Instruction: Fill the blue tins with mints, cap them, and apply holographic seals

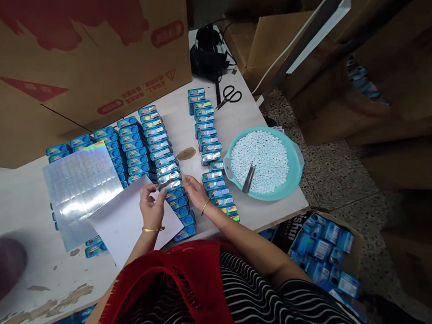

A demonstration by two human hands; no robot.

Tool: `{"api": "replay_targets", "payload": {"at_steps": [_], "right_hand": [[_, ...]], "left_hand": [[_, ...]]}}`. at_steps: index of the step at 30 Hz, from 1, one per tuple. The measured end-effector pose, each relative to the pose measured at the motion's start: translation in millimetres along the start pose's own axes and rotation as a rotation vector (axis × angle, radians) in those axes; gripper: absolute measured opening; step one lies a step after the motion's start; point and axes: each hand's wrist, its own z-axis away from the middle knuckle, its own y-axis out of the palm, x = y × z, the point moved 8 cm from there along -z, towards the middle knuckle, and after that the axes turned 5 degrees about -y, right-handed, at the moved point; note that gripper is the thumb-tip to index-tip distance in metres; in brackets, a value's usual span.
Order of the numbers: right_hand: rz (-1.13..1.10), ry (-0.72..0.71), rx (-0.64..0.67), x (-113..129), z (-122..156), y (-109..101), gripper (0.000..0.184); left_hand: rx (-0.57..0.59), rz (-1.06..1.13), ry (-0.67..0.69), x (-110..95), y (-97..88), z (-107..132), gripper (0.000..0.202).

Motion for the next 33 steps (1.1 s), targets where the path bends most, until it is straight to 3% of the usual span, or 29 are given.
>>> {"api": "replay_targets", "payload": {"at_steps": [3, 6, 12, 18, 24, 29, 33], "right_hand": [[-0.174, 0.05, 0.056, 2.8, 14.2, 7.7, 0.037], [-0.154, -0.008, 0.018, 4.1, 21.0, 5.2, 0.03], [0.273, -0.118, 0.009, 3.5, 14.9, -0.6, 0.025], [0.618, -0.182, 0.079, 4.6, 4.6, 4.5, 0.023], [0.614, -0.157, 0.092, -16.3, 1.4, 9.5, 0.02], [0.493, -0.12, 0.004, -30.4, 14.1, 6.0, 0.032], [0.619, -0.221, 0.178, -26.8, 29.3, 19.2, 0.043]], "left_hand": [[0.046, 0.131, -0.179, 14.0, 3.9, 13.6, 0.02], [0.036, 0.157, -0.271, 28.8, 7.4, 21.3, 0.019], [-0.045, -0.114, -0.205, 32.9, 7.4, 19.6, 0.012], [-0.019, -0.383, -0.176, 35.1, 17.7, 20.1, 0.012], [-0.013, -0.51, -0.164, 37.9, 24.5, 20.1, 0.015], [-0.061, -0.498, -0.208, 41.2, 17.8, 17.4, 0.047], [-0.041, -0.516, -0.208, 40.1, 23.5, 18.8, 0.045]]}}
